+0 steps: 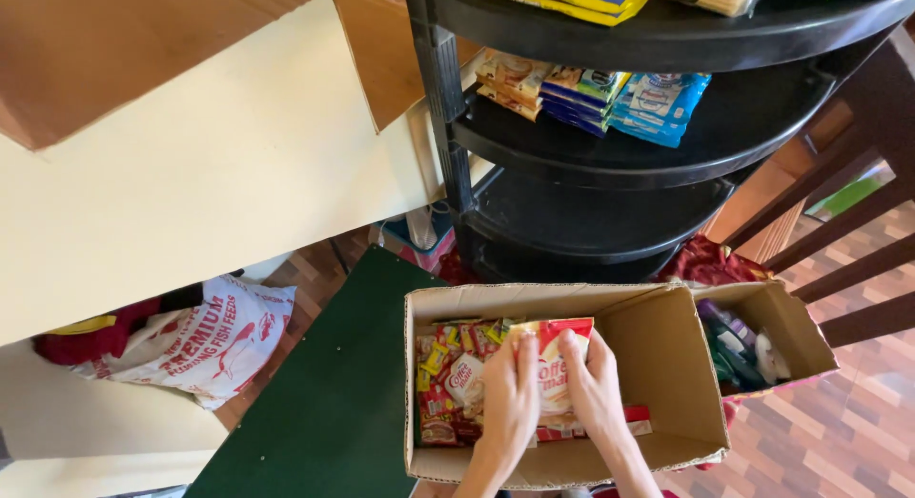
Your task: The person organizes various snack packets and coffee sachets from a cardboard box onto a black rotating shelf. They pick up items like coffee mate and instant coffee, inspect them, and place them on the shelf.
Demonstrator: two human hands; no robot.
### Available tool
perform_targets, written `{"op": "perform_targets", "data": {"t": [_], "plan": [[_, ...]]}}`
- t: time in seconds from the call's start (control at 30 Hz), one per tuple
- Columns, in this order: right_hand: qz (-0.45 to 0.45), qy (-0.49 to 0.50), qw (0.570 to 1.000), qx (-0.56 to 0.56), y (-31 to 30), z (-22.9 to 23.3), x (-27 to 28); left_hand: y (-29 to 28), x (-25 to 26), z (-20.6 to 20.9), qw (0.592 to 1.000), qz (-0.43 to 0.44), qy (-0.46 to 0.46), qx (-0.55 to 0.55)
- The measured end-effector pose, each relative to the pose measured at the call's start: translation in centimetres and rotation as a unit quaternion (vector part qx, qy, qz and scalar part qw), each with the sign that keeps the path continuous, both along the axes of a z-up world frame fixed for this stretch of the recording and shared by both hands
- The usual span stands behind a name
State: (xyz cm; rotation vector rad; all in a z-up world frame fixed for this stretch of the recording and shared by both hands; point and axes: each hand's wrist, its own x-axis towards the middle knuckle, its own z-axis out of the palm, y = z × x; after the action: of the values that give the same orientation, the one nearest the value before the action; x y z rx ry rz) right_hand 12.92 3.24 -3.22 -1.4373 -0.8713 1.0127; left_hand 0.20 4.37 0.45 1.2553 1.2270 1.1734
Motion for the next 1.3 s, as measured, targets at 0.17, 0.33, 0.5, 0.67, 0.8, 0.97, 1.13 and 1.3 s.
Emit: {"op": "perform_targets", "data": {"t": [0.17, 0.33, 0.5, 0.67, 0.8, 0.97, 1.13, 1.3], "plan": [[-0.031, -0.053, 0.997, -0.055, -0.6, 0.8, 0.3, 0.1, -0.1, 0.3, 0.999, -0.039, 0.006, 0.003], [-0.033, 0.031, 0.998, -0.039, -1.6, -0.3, -1.0, -0.7, -1.3, -1.3, 0.999, -0.036, 0.005, -0.011], [-0.005, -0.095, 0.993, -0.071, -2.5, 2.5, -1.5, -2.4, -2.0, 0.1, 0.999, -0.023, 0.026, 0.006], [-0.048, -0.187, 0.977, -0.093, -5.0, 7.7, -3.7, -4.8, -2.1, 1.4, 0.998, -0.010, -0.053, 0.046], [0.051, 0.055, 0.997, 0.007, -6.4, 2.3, -3.0, -5.6, -3.6, 2.1, 0.997, -0.019, -0.067, -0.027], [0.182, 0.042, 0.980, -0.073, -6.9, 2.1, -3.5, -3.7, -6.0, 0.8, 0.996, 0.012, -0.083, -0.025], [0.127, 0.064, 0.981, -0.131, -5.9, 1.1, -5.2, -1.8, -8.0, 0.2, 0.988, -0.028, -0.147, -0.035], [0.084, 0.092, 0.981, -0.146, -5.6, 1.9, -7.1, -2.0, -9.5, -1.3, 0.998, -0.066, 0.016, -0.018]]}}
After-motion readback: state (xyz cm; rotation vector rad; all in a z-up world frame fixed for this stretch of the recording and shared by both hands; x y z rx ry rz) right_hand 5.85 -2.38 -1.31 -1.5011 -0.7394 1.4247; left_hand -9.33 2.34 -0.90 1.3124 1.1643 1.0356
